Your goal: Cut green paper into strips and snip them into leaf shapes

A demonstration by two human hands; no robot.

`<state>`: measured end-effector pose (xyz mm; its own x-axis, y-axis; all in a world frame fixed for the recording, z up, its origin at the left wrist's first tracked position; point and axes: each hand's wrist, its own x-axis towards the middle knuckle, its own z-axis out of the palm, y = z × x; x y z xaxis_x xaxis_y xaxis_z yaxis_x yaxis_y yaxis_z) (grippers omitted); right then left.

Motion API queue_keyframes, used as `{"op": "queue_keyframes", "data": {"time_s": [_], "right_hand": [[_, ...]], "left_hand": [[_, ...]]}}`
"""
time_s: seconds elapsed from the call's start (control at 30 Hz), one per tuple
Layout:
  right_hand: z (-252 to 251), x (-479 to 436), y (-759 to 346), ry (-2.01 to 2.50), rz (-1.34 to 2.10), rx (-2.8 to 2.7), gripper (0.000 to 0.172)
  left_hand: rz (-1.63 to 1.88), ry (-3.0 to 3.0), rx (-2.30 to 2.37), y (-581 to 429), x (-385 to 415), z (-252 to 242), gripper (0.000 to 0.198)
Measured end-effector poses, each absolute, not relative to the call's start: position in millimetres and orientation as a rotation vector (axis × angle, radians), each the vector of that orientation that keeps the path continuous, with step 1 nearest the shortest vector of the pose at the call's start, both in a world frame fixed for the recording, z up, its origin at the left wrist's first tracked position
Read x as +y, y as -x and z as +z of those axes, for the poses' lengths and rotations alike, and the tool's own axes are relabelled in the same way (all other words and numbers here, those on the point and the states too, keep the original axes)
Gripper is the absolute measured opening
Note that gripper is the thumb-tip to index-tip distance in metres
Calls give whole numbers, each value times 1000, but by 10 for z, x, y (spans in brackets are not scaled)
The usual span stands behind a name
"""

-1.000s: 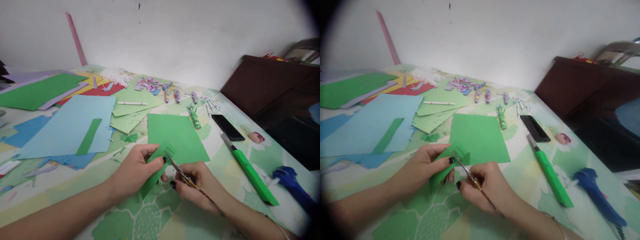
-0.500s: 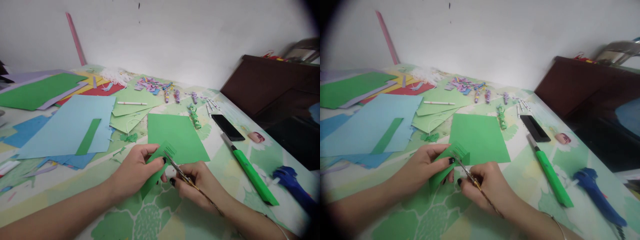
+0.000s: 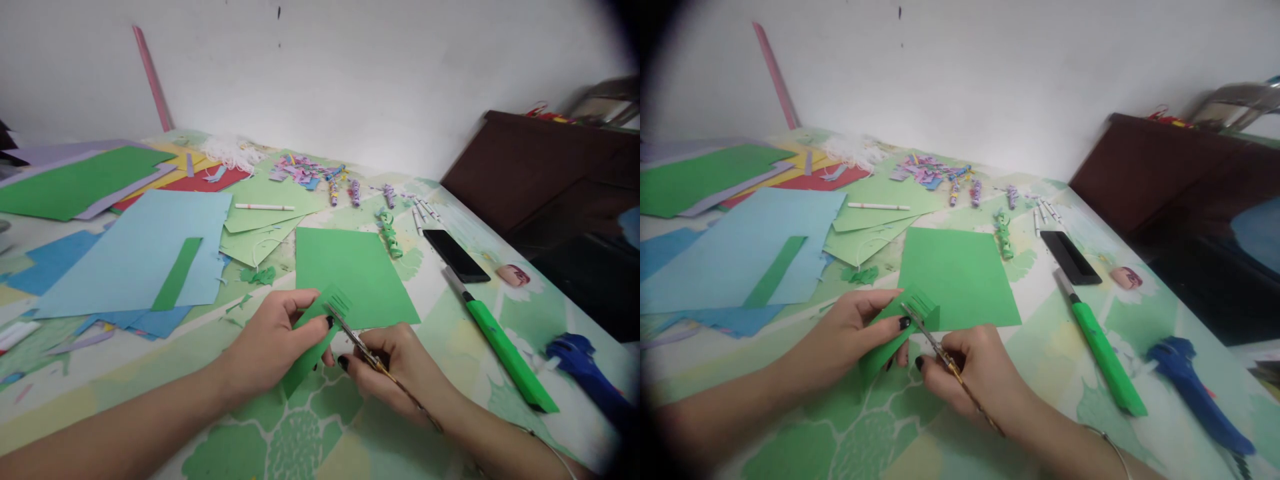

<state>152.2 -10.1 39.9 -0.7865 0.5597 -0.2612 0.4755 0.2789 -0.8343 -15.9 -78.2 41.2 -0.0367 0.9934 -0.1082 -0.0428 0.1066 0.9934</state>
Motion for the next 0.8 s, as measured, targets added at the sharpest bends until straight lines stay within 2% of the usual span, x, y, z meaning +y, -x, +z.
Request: {"op": "queue_keyframes", "data": {"time_s": [0.53,0.8], "right_hand": [[326,-87,-1539,960,1608,-2393,24],[329,-104,-1513,999,1520,-2418,22]], "left_hand": [[1159,-1109,1234,143,-788,408,18],[1154,-1111,1254,140,-784,410,17]]}}
